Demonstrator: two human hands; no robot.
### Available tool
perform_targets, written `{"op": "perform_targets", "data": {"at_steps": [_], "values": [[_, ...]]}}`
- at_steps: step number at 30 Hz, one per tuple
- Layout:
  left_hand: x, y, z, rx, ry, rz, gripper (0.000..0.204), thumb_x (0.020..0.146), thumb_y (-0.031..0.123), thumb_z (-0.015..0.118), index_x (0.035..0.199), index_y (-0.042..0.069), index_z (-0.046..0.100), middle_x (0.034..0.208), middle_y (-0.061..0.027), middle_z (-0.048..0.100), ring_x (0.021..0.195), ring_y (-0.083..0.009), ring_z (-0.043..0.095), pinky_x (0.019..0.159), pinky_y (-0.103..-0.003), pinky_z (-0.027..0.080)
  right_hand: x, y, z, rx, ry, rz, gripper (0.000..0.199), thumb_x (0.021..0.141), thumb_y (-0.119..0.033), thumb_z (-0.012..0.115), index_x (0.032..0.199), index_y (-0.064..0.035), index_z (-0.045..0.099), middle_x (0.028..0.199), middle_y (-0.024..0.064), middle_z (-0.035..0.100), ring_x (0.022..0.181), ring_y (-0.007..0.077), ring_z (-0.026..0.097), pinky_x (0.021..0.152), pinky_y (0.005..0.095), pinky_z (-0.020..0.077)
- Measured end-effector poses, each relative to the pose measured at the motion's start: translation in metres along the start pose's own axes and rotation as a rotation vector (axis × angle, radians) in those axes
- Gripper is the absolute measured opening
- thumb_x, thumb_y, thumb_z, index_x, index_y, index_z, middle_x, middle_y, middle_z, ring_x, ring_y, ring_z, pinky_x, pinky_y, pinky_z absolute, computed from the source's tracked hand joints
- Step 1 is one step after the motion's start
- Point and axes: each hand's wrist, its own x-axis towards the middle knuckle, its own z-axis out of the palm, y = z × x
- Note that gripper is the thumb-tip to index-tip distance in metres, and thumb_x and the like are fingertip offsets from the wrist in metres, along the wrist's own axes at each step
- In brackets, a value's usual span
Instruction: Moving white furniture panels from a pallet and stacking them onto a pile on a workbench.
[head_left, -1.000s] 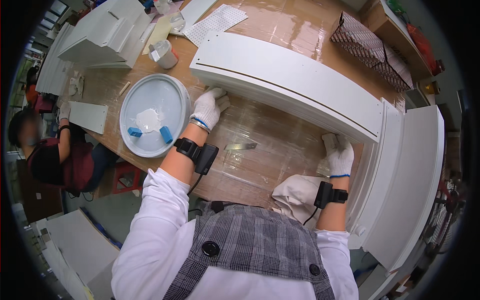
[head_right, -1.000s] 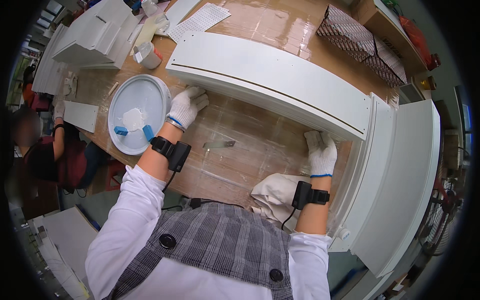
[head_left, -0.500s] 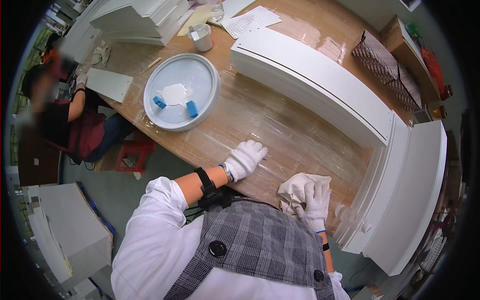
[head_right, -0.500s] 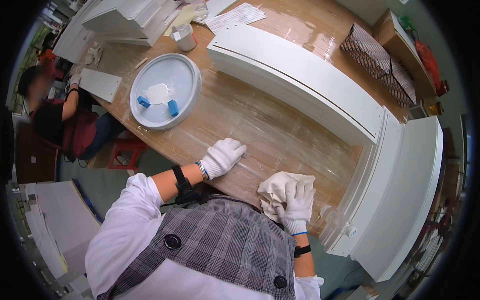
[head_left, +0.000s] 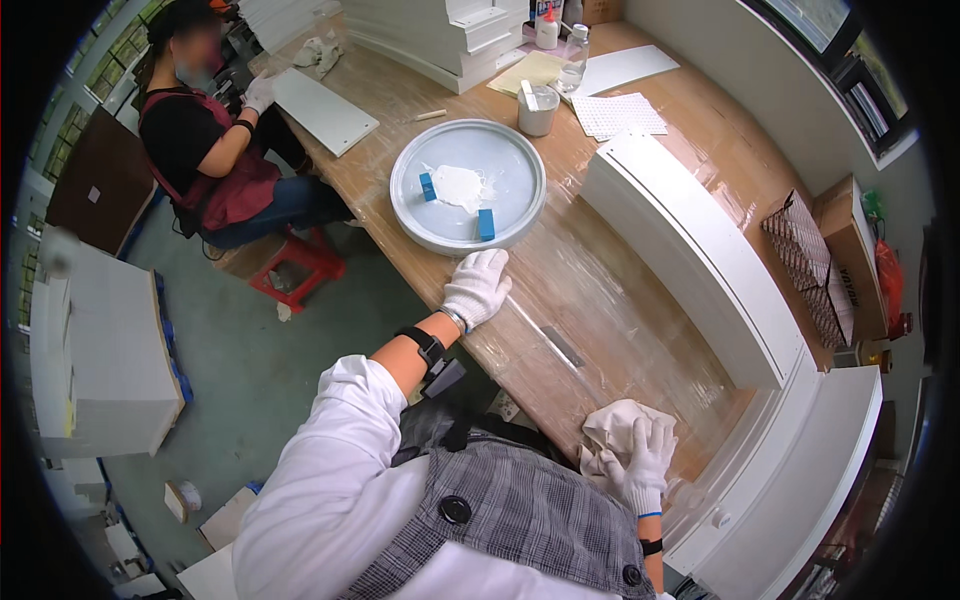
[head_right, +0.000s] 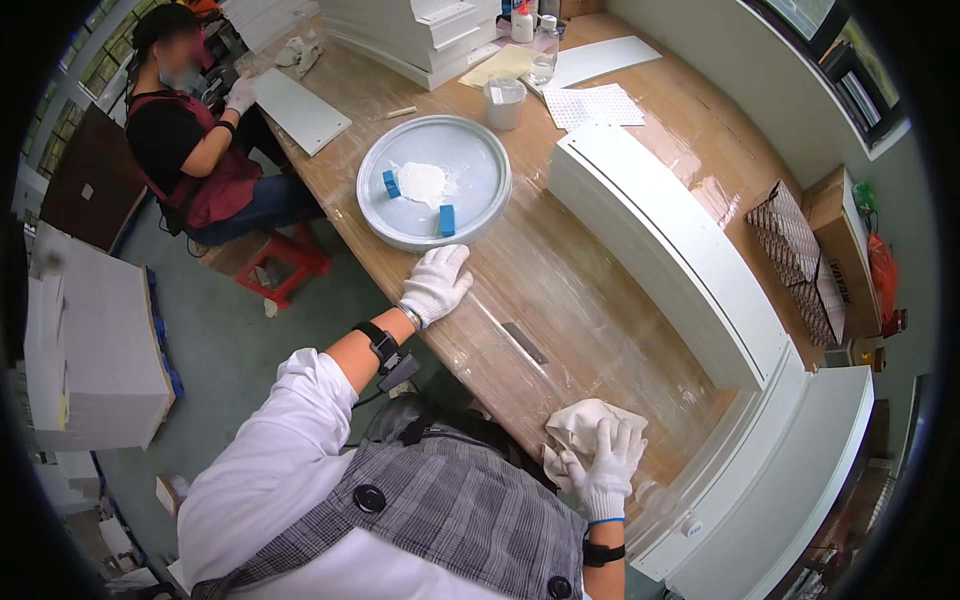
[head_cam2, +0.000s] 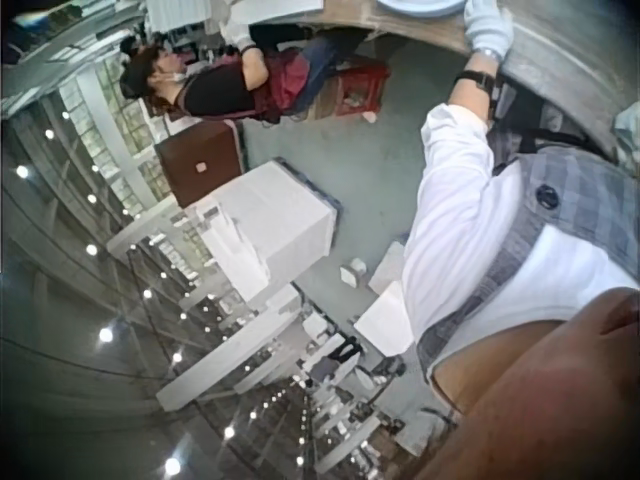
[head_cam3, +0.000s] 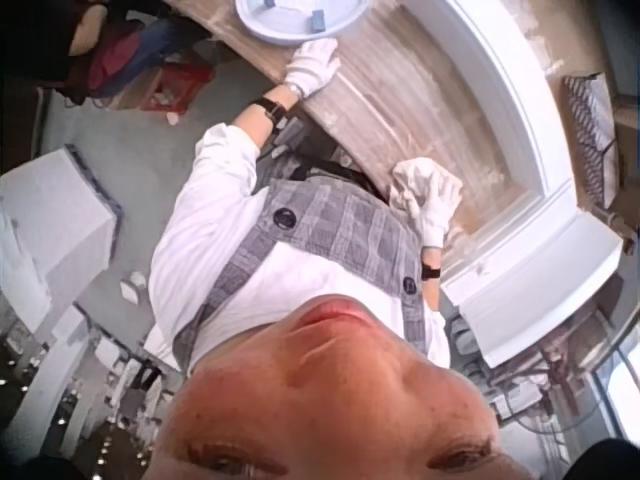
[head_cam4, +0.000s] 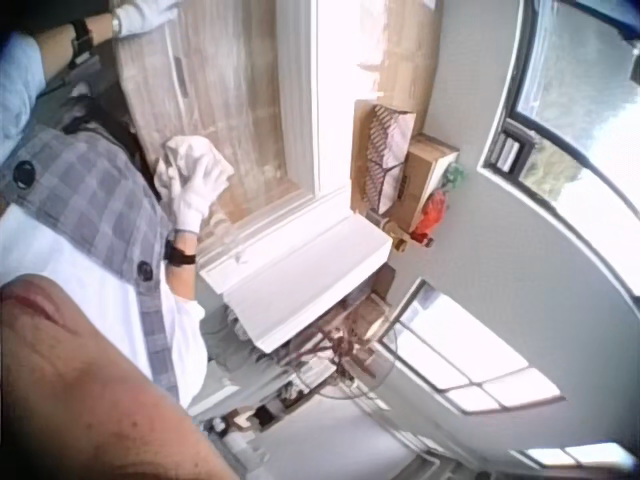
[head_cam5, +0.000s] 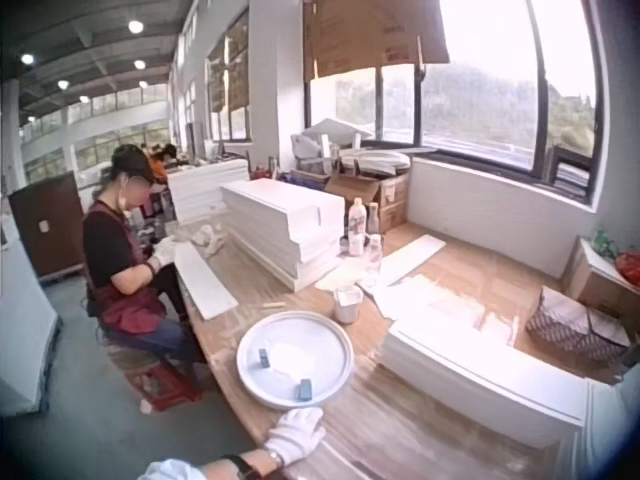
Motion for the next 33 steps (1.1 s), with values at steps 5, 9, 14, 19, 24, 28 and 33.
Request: {"op": "perform_targets", "data": {"at_steps": [5,9,14,19,24,28,33], "values": [[-0.003,-0.023,0.0,-0.033,0.077,-0.068,0.054,0.086,0.032,0.066,0.129,0.001,0.054,0.13,-0.0176,0.055,0.121,-0.0371,0.049,0.106,-0.046,0.039,-0.013,-0.018,0.005,-0.066,0.077,-0.014,0.082,0.071,-0.045,0.078,0.138,-0.0062,0.05,0.145,0.0277,0.038,0.137,0.0515,0.032,0.116,0.0624,0.0215],[-0.003,-0.042,-0.007,-0.032,0.05,-0.064,0.057,0.087,0.035,0.065,0.131,0.001,0.053,0.134,-0.0177,0.053,0.125,-0.0361,0.047,0.108,-0.047,0.036,-0.021,-0.052,0.004,-0.189,0.096,-0.003,0.083,0.07,-0.047,0.079,0.137,-0.0073,0.051,0.145,0.0257,0.041,0.137,0.0513,0.032,0.115,0.0617,0.0241],[-0.03,-0.063,-0.03,-0.032,0.052,-0.07,0.06,0.088,0.039,0.064,0.134,0.003,0.053,0.138,-0.0182,0.052,0.128,-0.0378,0.045,0.111,-0.048,0.033,-0.024,-0.106,0.002,-0.24,0.177,-0.031,0.078,0.072,-0.043,0.079,0.137,-0.0088,0.053,0.145,0.0248,0.044,0.138,0.0495,0.033,0.113,0.0594,0.0285],[-0.133,-0.121,-0.095,-0.114,0.04,-0.044,0.048,0.089,0.036,0.063,0.126,0.006,0.057,0.132,-0.016,0.055,0.122,-0.0364,0.049,0.105,-0.047,0.038,0.003,-0.189,0.023,0.209,0.252,-0.359,0.046,0.084,-0.021,0.073,0.124,-0.0008,0.062,0.132,0.0272,0.055,0.126,0.0443,0.051,0.106,0.05,0.042],[-0.307,-0.197,-0.195,-0.206,-0.121,-0.581,0.037,0.091,0.041,0.056,0.084,0.008,0.073,0.095,-0.0123,0.069,0.096,-0.0328,0.064,0.088,-0.045,0.048,0.043,-0.336,0.087,0.378,-0.085,-0.766,0.017,0.086,-0.012,0.07,0.099,-0.0015,0.071,0.116,0.0248,0.066,0.103,0.0397,0.066,0.089,0.044,0.0547],[-0.427,-0.213,-0.256,-0.243,-0.057,-1.177,0.055,0.095,0.053,0.046,0.085,0.006,0.073,0.091,-0.0131,0.069,0.091,-0.0354,0.066,0.081,-0.047,0.051,0.065,-0.448,0.126,0.221,-0.468,-1.008,0.022,0.089,-0.021,0.067,0.092,0.0004,0.074,0.11,0.0216,0.07,0.103,0.0368,0.067,0.092,0.0421,0.0528],[-0.531,-0.216,-0.292,-0.519,0.273,-1.5,0.059,0.098,0.056,0.041,0.093,0.007,0.073,0.098,-0.014,0.069,0.097,-0.0351,0.066,0.086,-0.046,0.05,0.067,-0.587,0.177,-0.086,-0.655,-1.293,0.035,0.092,-0.029,0.064,0.098,0.004,0.073,0.11,0.0223,0.07,0.103,0.0359,0.067,0.094,0.0419,0.0517]]}}
